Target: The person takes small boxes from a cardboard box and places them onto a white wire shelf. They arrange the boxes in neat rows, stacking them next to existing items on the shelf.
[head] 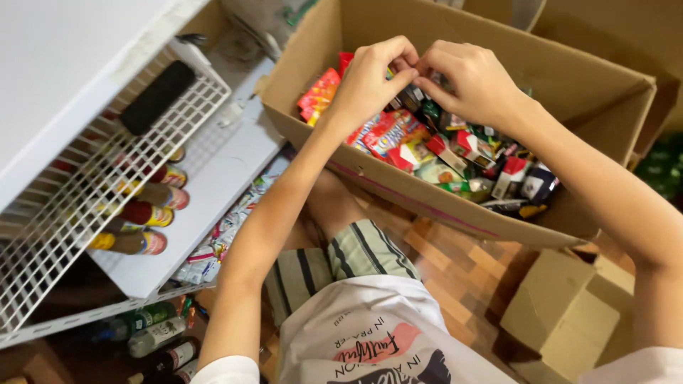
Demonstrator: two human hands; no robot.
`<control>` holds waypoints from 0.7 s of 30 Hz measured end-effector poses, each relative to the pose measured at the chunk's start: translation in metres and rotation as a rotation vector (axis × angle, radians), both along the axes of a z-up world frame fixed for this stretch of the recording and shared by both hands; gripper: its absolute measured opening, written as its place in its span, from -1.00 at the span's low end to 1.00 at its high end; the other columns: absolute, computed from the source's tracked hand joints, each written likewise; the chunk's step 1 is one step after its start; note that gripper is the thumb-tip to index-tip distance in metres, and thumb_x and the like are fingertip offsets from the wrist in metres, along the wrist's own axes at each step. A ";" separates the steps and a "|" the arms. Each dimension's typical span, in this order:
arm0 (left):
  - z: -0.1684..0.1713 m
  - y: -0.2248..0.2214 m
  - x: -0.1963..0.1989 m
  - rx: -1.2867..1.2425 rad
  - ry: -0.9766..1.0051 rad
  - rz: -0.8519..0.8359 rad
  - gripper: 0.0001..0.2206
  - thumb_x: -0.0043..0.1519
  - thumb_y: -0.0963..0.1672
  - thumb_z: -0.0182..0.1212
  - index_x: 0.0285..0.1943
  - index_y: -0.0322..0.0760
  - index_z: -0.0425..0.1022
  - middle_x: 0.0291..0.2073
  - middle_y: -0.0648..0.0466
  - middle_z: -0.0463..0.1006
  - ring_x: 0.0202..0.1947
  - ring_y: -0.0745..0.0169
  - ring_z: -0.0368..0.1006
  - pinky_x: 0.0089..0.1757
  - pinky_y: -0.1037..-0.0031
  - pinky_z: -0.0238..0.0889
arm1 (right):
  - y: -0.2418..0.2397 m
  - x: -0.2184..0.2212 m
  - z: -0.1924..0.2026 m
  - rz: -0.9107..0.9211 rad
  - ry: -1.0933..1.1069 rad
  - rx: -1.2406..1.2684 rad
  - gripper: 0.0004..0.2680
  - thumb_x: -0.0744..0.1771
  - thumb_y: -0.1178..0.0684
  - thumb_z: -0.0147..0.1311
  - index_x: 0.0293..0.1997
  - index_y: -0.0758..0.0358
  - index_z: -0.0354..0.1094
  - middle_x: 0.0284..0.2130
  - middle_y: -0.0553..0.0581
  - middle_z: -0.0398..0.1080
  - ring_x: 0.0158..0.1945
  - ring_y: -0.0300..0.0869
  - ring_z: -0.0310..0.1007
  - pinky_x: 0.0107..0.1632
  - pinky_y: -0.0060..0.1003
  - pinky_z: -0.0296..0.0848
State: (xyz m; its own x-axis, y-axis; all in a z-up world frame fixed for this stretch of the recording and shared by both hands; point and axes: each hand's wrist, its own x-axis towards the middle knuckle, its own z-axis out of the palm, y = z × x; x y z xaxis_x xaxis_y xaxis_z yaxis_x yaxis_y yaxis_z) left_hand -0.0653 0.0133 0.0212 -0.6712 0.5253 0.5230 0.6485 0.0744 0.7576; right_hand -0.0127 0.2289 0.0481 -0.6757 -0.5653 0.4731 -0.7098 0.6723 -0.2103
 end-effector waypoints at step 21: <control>-0.175 0.108 -0.017 -1.301 -0.066 -0.309 -0.23 -0.15 0.01 0.67 0.18 -0.41 0.38 0.08 -0.10 0.53 0.07 -0.09 0.50 -0.02 0.15 0.42 | 0.038 0.006 -0.168 -0.377 -0.525 0.851 -0.66 0.25 -0.25 0.24 -0.17 0.26 0.49 -0.25 0.17 0.58 -0.19 -0.03 0.64 -0.22 -0.15 0.58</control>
